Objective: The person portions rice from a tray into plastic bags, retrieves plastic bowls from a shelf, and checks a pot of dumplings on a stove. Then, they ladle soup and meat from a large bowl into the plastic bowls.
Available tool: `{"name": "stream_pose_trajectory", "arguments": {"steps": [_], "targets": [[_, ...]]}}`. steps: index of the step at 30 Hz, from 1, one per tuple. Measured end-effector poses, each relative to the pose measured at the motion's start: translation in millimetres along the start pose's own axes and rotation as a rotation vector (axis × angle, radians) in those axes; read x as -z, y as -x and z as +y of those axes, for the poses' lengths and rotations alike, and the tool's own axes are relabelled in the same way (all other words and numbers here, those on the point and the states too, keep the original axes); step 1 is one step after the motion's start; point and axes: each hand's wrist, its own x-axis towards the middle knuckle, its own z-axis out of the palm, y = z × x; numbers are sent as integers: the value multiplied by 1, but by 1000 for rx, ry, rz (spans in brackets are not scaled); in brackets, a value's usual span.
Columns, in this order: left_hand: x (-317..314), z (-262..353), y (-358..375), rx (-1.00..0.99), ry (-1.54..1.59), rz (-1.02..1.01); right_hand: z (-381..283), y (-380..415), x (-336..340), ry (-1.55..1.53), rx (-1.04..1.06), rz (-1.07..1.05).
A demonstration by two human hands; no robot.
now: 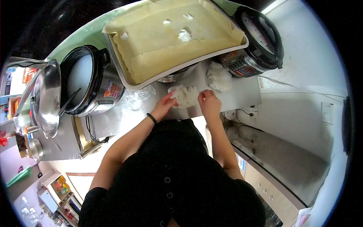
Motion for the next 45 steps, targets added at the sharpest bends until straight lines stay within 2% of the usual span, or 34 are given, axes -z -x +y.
{"name": "stream_pose_trajectory", "arguments": {"steps": [3, 5, 7, 9, 11, 12, 14, 16, 18, 20, 21, 23, 25, 26, 27, 28, 29, 30, 31, 32, 33, 34, 36, 37, 38, 39, 40, 41, 42, 43, 44, 45], "targets": [[0, 0, -1, 21, 29, 10, 8, 3, 29, -114, 44, 103], [2, 1, 1, 19, 10, 4, 28, 16, 54, -419, -204, -71], [4, 1, -4, 8, -10, -12, 79, 53, 44, -736, -476, -386], [11, -7, -7, 42, -27, -26, 104, 99, 26, -779, -890, -591], [13, -4, -6, 60, -31, -38, 147, 191, -36, -835, -1039, -828], [14, 0, -7, 65, -36, -39, 179, 271, -108, -1051, -1264, -1287], [12, 7, -4, 57, -30, -34, 158, 325, -90, -706, -1211, -1266], [14, 12, -1, 62, -27, -26, 154, 350, -74, -523, -1248, -1213], [16, 12, -1, 121, -65, 1, 168, 343, -60, -406, -1480, -1070], [19, 6, -1, 106, -60, 22, 164, 307, -47, -382, -1798, -735], [23, 3, -1, 104, -93, 20, 195, 311, -49, -744, -1492, -882], [24, 1, -3, 129, -144, 14, 173, 305, -57, -1065, -1092, -385], [22, 4, -4, 139, -192, 37, 137, 316, -91, -843, -1148, -697], [24, 6, -3, 132, -214, 27, 102, 281, -45, -512, -1025, -737], [23, 11, -1, 124, -238, 19, 121, 300, -76, -881, -835, -928], [19, 15, 0, 137, -270, 90, 150, 332, -72, -199, -875, -1341], [18, 17, -1, 135, -279, 83, 153, 338, -42, 524, -621, -1383], [19, 18, 0, 134, -295, 90, 178, 334, -28, 614, -500, -1441], [20, 18, -1, 130, -308, 100, 193, 325, -18, 352, -823, -1184], [23, 16, -1, 135, -314, 102, 212, 315, -18, 196, -984, -1026], [28, 11, 0, 121, -320, 100, 192, 274, 5, 198, -962, -842], [28, 10, -4, 97, -323, 92, 193, 249, 6, 224, -911, -778], [19, 18, -3, 106, -332, 113, 185, 203, 4, 215, -649, -625], [17, 20, -1, 122, -338, 148, 173, 174, 5, 183, -488, -684], [17, 20, 0, 121, -343, 147, 156, 166, 1, -190, -355, -330], [19, 18, 0, 106, -323, 136, 120, 145, 15, -356, -373, -508], [20, 16, -1, 87, -299, 129, 94, 143, 18, -474, -251, -606], [23, 12, -1, 84, -300, 134, 88, 152, 22, -51, 350, -624], [28, 8, 1, 82, -329, 161, 116, 193, 4, -112, 125, -727], [30, 8, 0, 72, -355, 187, 171, 255, -40, -13, -389, -819], [28, 12, 0, 105, -422, 170, 217, 280, -44, 557, 9, -1269], [29, 14, 0, 109, -419, 182, 196, 235, -3, 480, -146, -1511]]}}
